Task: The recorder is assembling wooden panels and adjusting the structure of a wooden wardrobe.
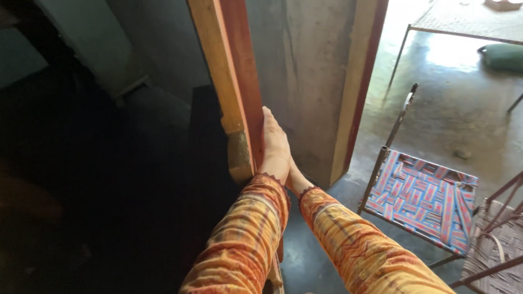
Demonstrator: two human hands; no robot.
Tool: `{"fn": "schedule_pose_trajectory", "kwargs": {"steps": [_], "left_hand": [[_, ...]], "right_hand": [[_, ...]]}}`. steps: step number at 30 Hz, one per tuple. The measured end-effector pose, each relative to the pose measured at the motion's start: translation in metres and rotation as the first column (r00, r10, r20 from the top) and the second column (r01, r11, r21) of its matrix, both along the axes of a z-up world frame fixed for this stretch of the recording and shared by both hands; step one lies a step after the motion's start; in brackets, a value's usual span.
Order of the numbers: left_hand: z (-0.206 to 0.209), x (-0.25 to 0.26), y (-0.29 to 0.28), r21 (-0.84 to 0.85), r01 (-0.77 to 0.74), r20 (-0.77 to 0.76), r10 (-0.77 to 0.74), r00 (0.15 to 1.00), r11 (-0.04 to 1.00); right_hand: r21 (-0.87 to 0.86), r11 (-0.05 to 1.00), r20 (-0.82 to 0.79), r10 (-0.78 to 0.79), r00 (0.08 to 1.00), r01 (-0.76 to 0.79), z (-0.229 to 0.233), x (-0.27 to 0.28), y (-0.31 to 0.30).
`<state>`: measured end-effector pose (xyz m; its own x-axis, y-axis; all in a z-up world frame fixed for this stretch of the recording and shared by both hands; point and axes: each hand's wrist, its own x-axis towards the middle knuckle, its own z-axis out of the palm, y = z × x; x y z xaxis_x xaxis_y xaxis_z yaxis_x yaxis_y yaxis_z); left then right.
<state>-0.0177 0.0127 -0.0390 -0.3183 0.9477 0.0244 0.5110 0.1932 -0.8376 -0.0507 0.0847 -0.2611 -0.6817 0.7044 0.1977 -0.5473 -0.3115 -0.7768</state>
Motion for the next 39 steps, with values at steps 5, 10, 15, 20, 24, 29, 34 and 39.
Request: {"fn": "schedule_pose_trajectory", "kwargs": {"steps": [5, 10, 15, 20, 24, 29, 34, 39], "left_hand": [[0.021, 0.010, -0.021, -0.066, 0.014, -0.037, -0.016, 0.999, 0.998], [-0.007, 0.001, -0.014, -0.113, 0.011, 0.064, -0.003, 0.998, 0.994], [0.002, 0.009, -0.021, -0.144, -0.032, 0.037, 0.037, 0.999, 0.989], [0.002, 0.007, -0.026, -0.191, -0.031, -0.044, 0.023, 0.999, 0.981], [-0.016, -0.007, -0.014, -0.151, -0.014, -0.063, 0.004, 0.998, 0.988], [-0.017, -0.007, -0.017, -0.116, -0.026, -0.087, 0.016, 0.996, 0.993], [-0.019, -0.009, -0.015, -0.165, -0.032, -0.094, 0.016, 0.995, 0.986], [-0.031, -0.018, -0.005, -0.112, -0.035, -0.115, 0.022, 0.993, 0.993]], "right_hand": [[0.092, 0.995, 0.032, -0.037, 0.999, 0.034, -0.007, -0.003, 0.006], [0.186, 0.982, 0.065, -0.054, 0.996, 0.041, -0.014, 0.003, 0.016], [0.481, 0.872, 0.217, -0.217, 0.952, 0.090, 0.022, 0.026, 0.000], [0.716, 0.695, 0.281, -0.372, 0.885, 0.065, 0.036, 0.033, -0.006], [0.870, 0.486, 0.170, -0.455, 0.874, 0.084, 0.032, 0.032, -0.001], [0.825, 0.561, 0.235, -0.447, 0.863, 0.066, 0.030, 0.027, 0.001], [0.828, 0.557, 0.229, -0.440, 0.868, 0.064, 0.033, 0.028, 0.002], [0.762, 0.647, 0.357, -0.382, 0.852, -0.029, 0.052, 0.038, -0.007]]}}
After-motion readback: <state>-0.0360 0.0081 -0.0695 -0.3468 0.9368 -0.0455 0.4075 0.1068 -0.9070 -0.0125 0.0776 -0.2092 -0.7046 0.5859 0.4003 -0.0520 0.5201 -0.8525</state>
